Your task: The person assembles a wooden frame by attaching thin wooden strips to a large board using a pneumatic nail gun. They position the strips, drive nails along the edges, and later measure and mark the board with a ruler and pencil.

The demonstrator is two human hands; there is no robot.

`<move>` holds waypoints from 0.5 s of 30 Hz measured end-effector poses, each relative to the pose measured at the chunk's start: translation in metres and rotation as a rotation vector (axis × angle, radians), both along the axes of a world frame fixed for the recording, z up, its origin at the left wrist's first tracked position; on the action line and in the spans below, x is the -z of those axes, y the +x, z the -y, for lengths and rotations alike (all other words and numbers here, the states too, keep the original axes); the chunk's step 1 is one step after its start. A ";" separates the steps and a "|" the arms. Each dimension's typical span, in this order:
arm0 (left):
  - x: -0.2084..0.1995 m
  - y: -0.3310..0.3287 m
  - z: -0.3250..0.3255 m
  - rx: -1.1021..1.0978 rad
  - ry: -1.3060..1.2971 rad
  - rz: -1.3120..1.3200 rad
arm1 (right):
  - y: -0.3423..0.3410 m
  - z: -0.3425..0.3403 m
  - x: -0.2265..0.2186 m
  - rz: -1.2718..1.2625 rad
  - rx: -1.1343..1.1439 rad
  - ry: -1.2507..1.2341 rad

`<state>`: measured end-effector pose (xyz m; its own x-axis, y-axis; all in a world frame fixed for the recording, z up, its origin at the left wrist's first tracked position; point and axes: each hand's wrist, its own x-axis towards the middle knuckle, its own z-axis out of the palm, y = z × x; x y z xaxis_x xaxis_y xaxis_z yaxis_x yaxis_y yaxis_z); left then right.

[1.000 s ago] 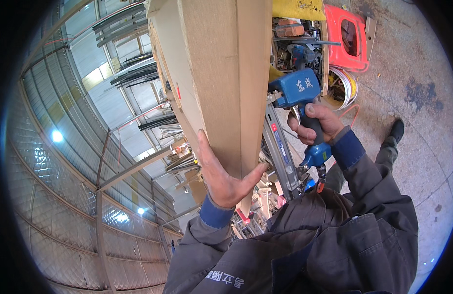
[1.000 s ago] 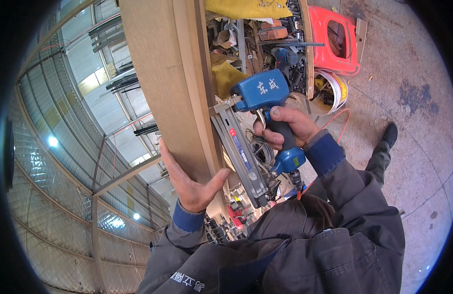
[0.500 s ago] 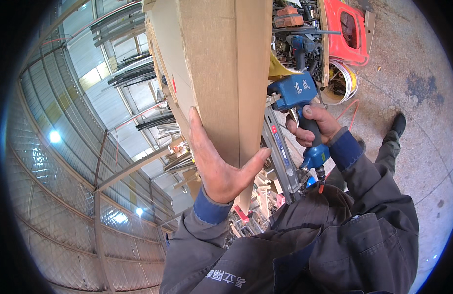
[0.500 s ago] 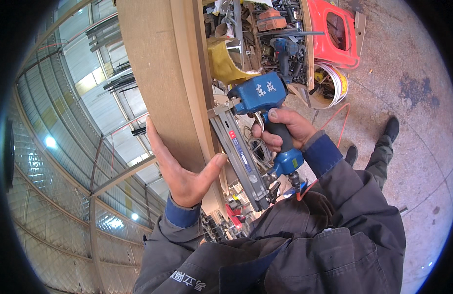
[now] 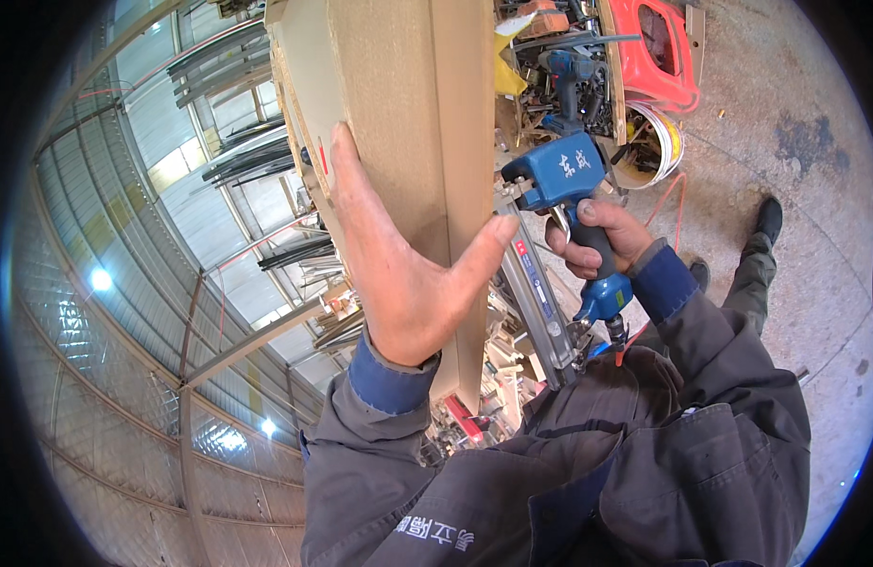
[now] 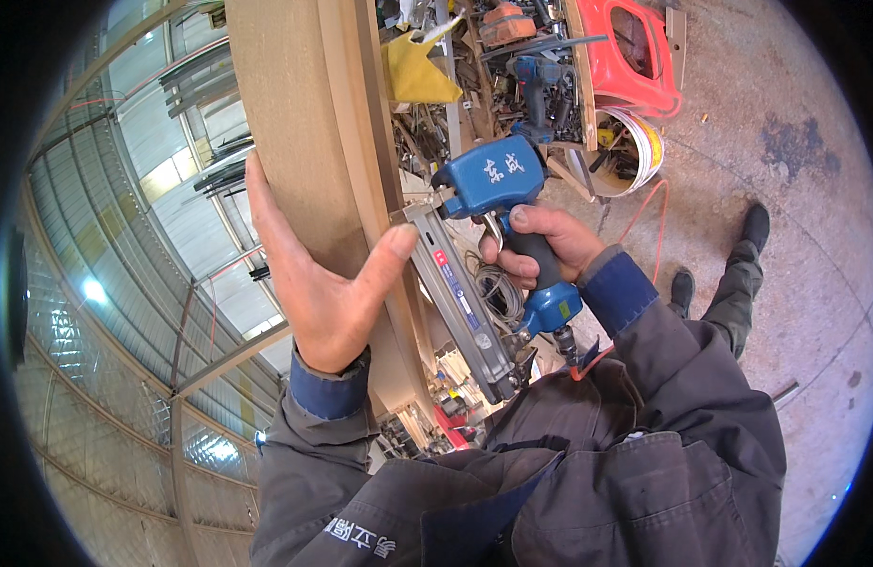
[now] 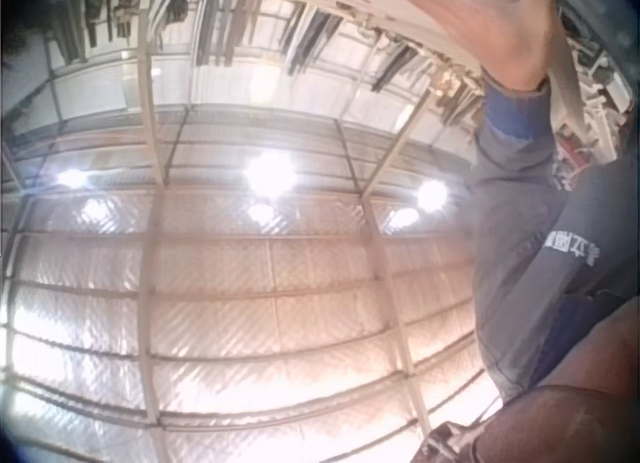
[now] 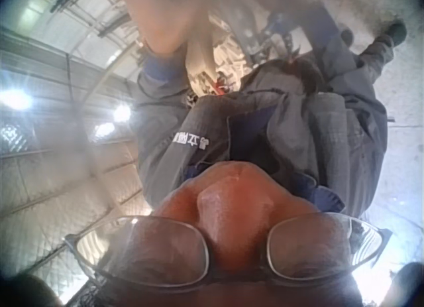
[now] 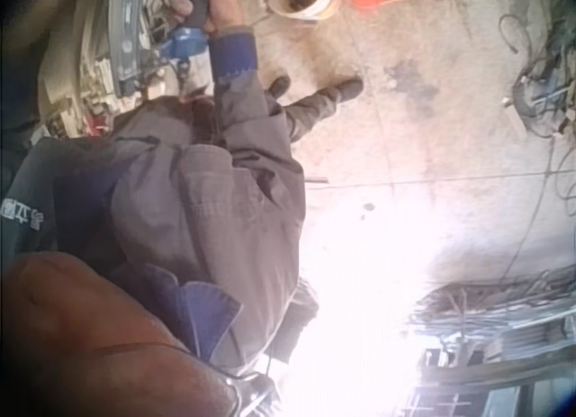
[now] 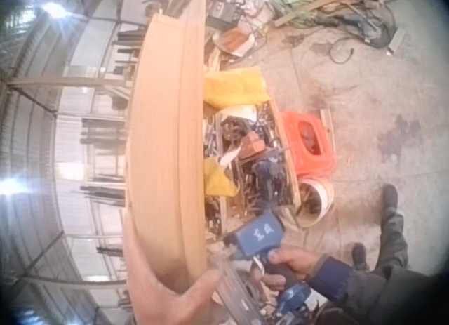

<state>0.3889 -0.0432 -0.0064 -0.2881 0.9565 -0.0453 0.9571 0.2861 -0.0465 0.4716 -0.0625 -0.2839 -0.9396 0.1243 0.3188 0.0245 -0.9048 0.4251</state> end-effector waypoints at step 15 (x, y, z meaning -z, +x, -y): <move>0.009 -0.013 0.000 0.000 0.270 0.368 | -0.002 0.028 0.000 0.021 0.101 0.183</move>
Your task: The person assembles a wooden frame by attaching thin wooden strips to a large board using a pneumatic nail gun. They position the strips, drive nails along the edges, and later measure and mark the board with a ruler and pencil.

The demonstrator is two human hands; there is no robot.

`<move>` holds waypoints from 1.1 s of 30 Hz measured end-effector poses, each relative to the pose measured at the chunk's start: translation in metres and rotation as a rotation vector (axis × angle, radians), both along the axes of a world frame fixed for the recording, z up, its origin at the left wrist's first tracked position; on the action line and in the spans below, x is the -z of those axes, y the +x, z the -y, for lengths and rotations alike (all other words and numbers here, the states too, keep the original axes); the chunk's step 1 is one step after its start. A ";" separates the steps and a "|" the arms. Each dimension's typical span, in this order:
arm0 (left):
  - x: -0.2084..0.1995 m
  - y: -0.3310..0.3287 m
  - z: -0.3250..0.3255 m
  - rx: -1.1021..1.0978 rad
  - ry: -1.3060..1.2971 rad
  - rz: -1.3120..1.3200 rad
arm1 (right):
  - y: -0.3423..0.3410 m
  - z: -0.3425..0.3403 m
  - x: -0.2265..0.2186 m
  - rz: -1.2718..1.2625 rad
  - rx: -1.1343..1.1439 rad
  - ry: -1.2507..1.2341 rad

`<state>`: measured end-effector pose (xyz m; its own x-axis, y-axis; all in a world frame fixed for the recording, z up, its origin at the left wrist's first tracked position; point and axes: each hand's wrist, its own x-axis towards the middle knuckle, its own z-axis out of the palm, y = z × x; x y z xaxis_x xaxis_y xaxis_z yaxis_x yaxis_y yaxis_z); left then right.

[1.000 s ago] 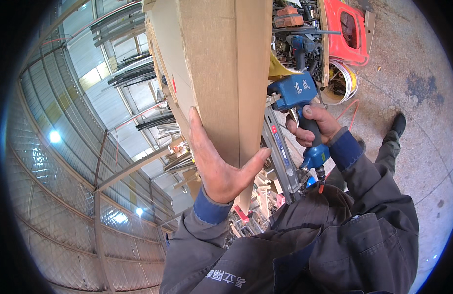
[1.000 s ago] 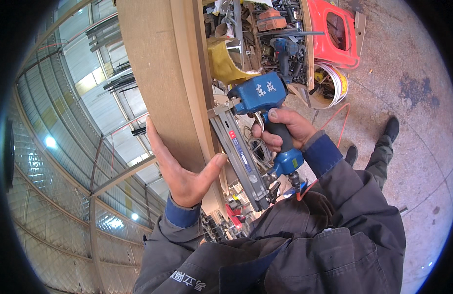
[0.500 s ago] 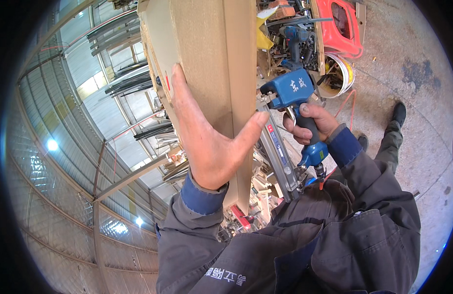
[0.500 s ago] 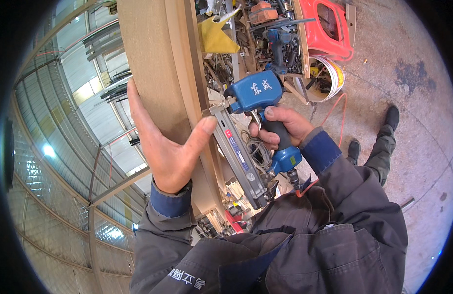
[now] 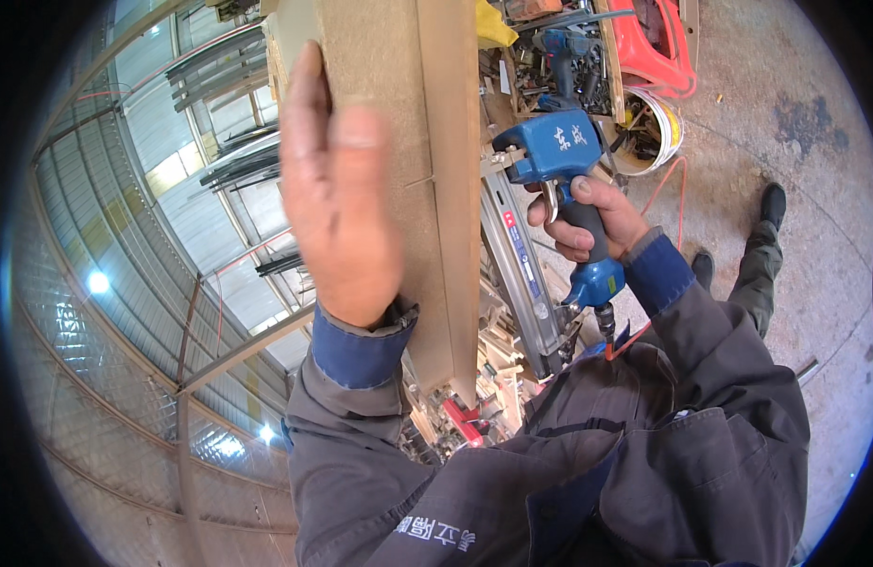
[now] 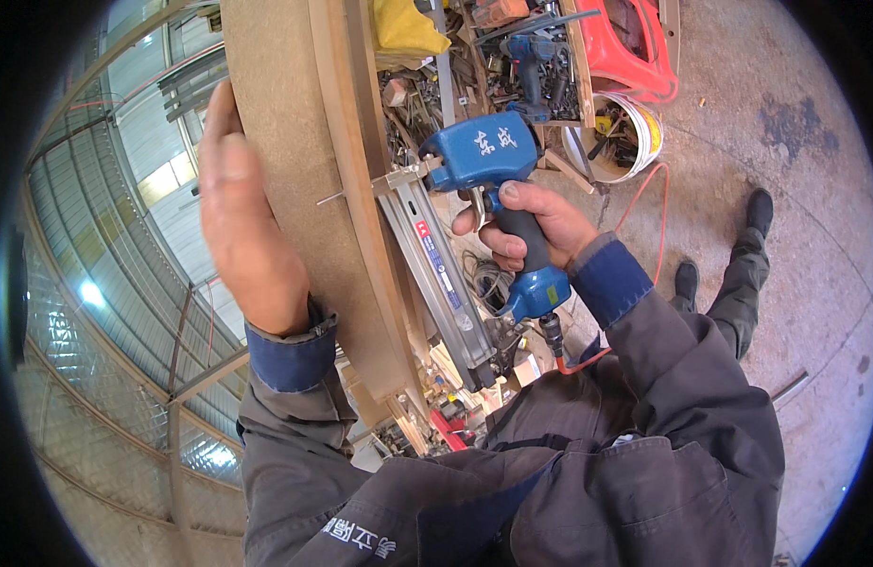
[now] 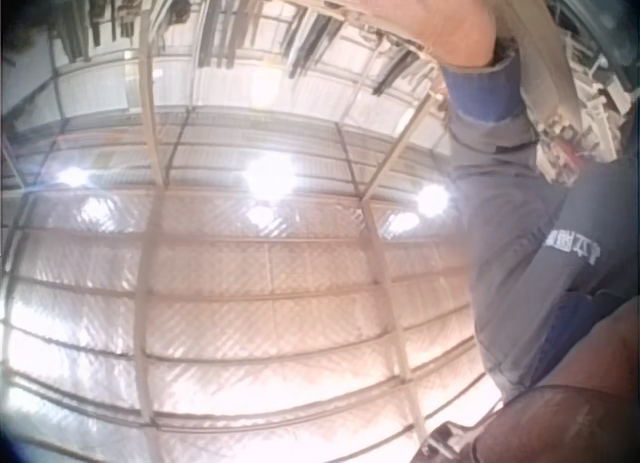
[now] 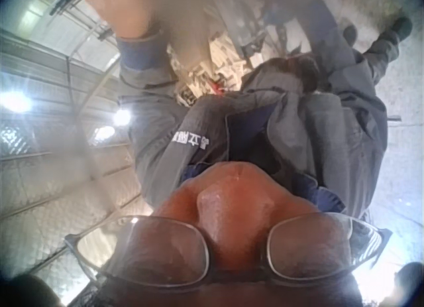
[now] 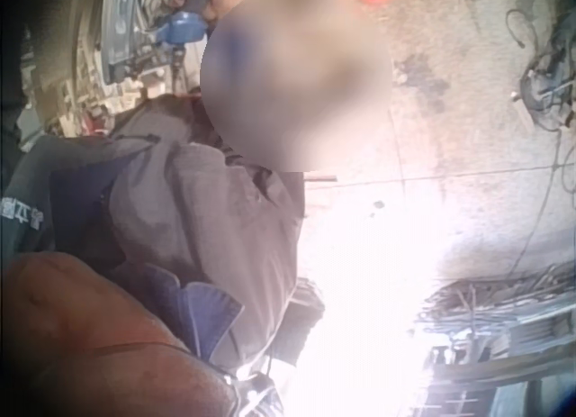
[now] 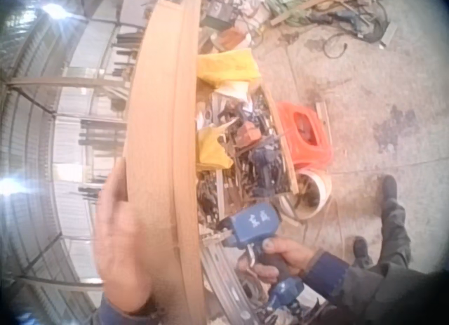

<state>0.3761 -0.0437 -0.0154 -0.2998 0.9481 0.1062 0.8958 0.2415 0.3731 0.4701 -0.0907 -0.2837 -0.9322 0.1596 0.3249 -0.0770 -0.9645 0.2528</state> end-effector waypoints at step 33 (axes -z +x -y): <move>0.018 0.026 0.138 -0.273 0.016 0.250 | -0.004 0.045 0.024 0.029 -0.070 -0.152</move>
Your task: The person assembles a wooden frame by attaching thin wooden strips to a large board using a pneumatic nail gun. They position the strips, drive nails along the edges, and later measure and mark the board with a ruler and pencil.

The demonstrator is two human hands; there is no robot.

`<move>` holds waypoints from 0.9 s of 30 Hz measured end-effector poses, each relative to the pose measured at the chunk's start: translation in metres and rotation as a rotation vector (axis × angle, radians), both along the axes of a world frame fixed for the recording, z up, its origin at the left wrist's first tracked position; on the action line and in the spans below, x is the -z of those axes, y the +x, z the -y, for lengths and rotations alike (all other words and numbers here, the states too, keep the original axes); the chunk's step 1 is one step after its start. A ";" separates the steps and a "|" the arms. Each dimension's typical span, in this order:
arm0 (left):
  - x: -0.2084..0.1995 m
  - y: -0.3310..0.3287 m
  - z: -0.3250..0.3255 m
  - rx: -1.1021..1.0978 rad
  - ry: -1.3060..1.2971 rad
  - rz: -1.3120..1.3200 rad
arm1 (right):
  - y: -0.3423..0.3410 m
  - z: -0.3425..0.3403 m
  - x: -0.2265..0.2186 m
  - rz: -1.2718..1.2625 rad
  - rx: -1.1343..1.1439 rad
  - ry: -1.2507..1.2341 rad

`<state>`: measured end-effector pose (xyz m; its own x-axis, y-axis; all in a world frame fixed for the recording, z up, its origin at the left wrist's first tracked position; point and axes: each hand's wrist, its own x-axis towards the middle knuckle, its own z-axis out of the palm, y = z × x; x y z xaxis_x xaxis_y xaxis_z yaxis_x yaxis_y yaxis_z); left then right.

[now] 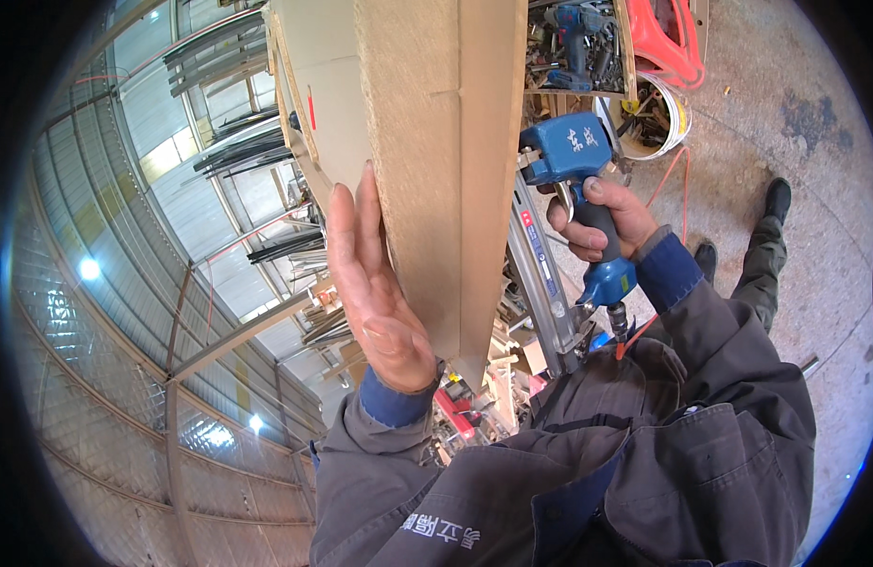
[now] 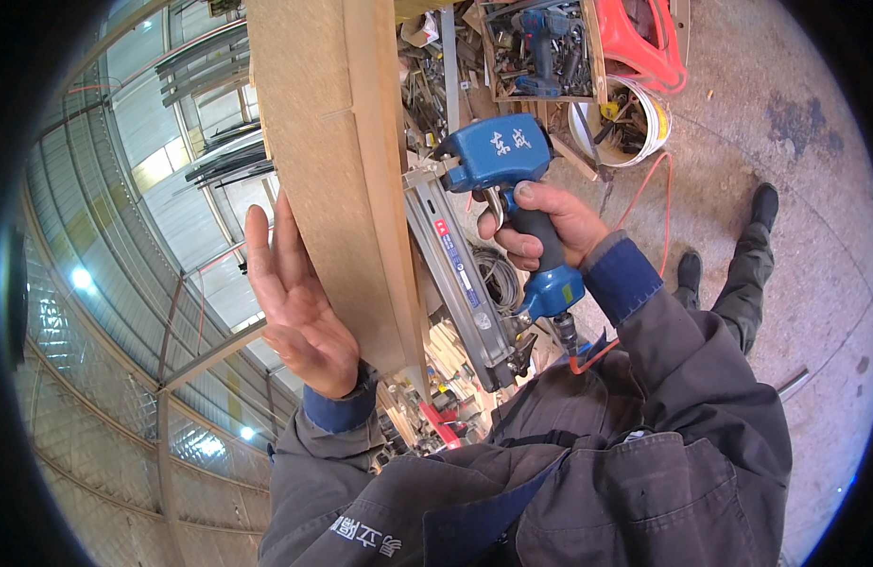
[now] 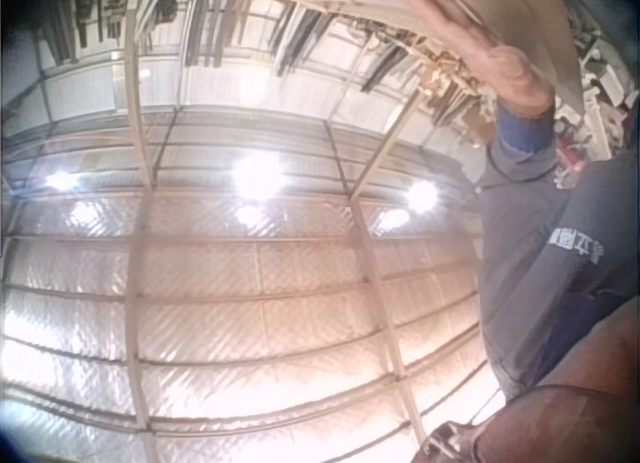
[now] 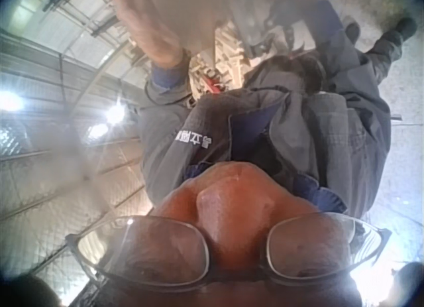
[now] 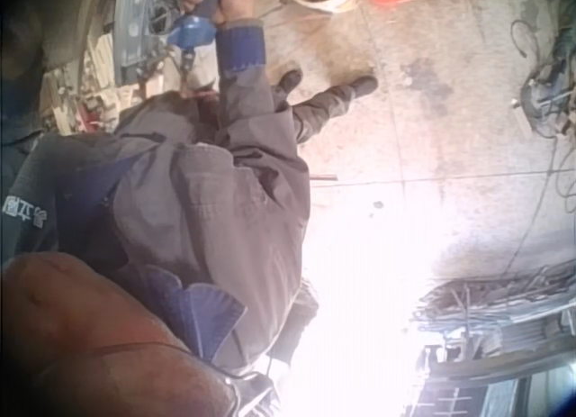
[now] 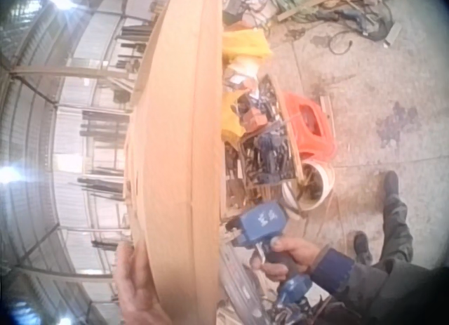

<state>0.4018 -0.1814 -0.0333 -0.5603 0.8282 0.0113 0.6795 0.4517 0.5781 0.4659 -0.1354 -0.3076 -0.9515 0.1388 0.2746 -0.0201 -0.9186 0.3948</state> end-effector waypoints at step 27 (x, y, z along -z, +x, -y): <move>0.040 -0.009 -0.013 0.107 0.207 0.091 | 0.004 0.077 0.035 -0.043 -0.154 0.047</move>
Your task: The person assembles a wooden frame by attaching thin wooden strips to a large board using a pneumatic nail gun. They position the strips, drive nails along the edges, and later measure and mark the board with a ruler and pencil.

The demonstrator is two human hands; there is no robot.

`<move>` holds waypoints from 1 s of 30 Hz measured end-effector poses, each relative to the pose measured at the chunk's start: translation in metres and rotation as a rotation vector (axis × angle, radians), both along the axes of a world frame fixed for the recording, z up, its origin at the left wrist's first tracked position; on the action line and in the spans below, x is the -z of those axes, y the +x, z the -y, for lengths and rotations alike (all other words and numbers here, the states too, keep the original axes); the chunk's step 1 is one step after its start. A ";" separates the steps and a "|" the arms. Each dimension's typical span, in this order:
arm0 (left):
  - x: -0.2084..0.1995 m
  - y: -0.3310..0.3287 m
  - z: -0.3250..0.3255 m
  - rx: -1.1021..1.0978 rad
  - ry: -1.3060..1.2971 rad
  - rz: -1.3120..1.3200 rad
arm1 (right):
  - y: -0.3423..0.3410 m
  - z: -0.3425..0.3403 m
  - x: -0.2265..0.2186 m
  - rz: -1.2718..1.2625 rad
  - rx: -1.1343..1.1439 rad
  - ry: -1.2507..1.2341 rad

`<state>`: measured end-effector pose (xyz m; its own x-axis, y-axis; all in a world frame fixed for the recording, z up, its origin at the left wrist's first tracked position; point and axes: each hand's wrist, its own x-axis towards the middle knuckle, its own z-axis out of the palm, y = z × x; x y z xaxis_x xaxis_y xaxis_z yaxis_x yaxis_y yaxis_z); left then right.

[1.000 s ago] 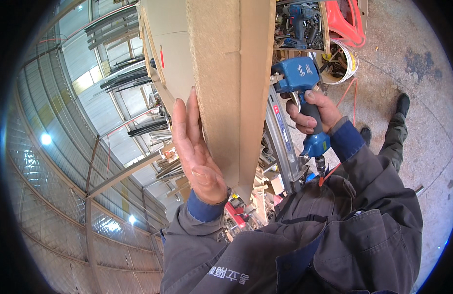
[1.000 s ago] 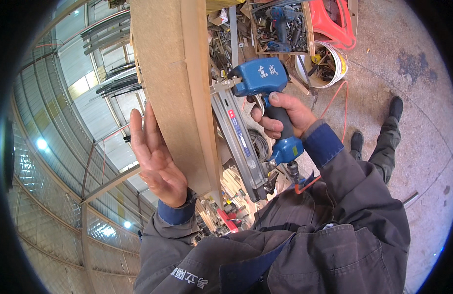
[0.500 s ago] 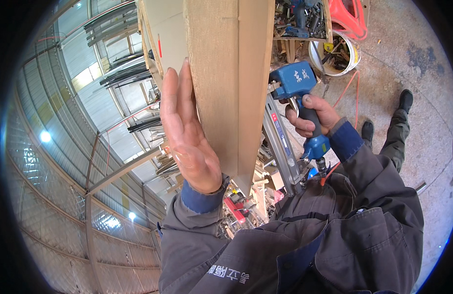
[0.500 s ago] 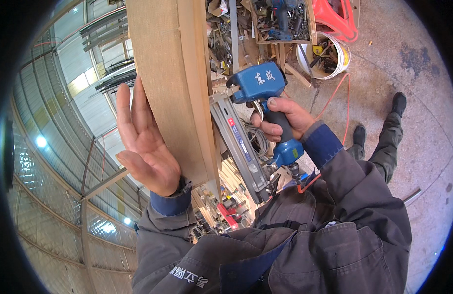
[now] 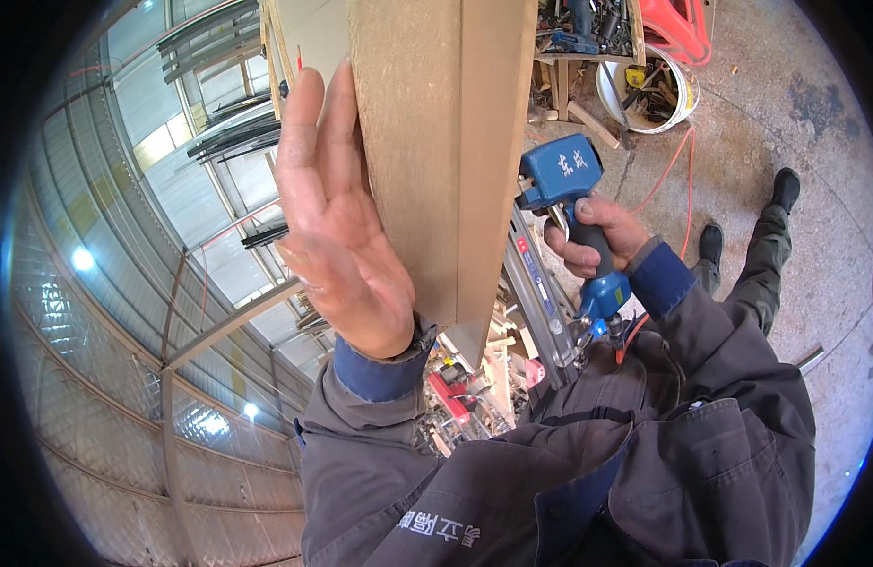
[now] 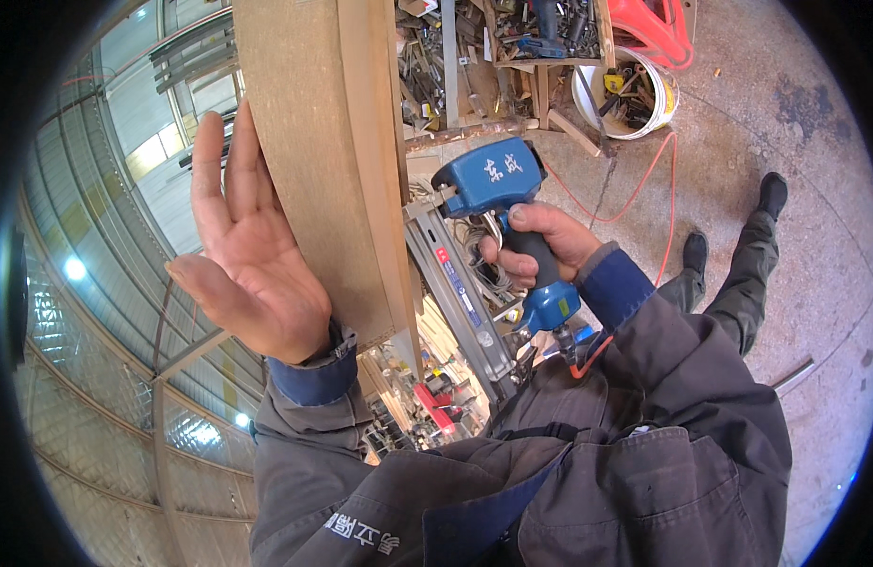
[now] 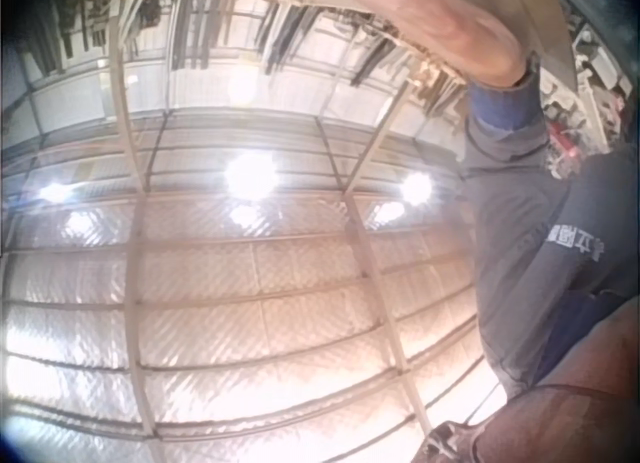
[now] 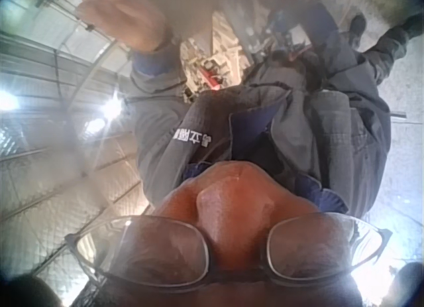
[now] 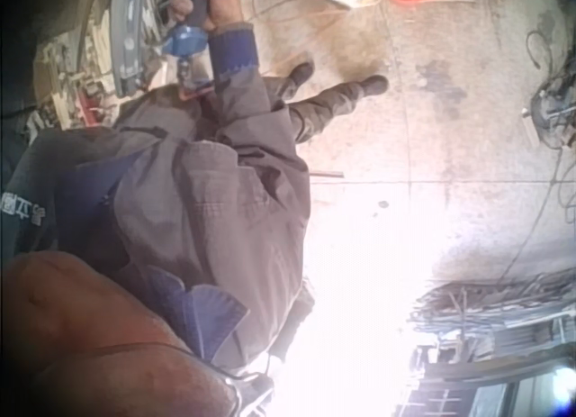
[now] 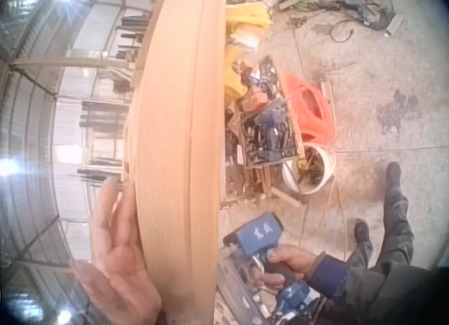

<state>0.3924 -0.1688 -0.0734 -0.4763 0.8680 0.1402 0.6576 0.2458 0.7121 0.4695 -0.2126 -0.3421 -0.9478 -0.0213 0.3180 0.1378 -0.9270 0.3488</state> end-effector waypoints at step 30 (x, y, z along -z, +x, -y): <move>-0.037 -0.018 -0.016 0.447 0.037 0.013 | 0.025 0.073 -0.024 -0.030 -0.168 -0.110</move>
<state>0.3740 -0.1529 -0.0364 -0.0572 0.9835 0.1714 0.6844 -0.0864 0.7240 0.4942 -0.2853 -0.3183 -0.9240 -0.1416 0.3551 0.2990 -0.8465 0.4406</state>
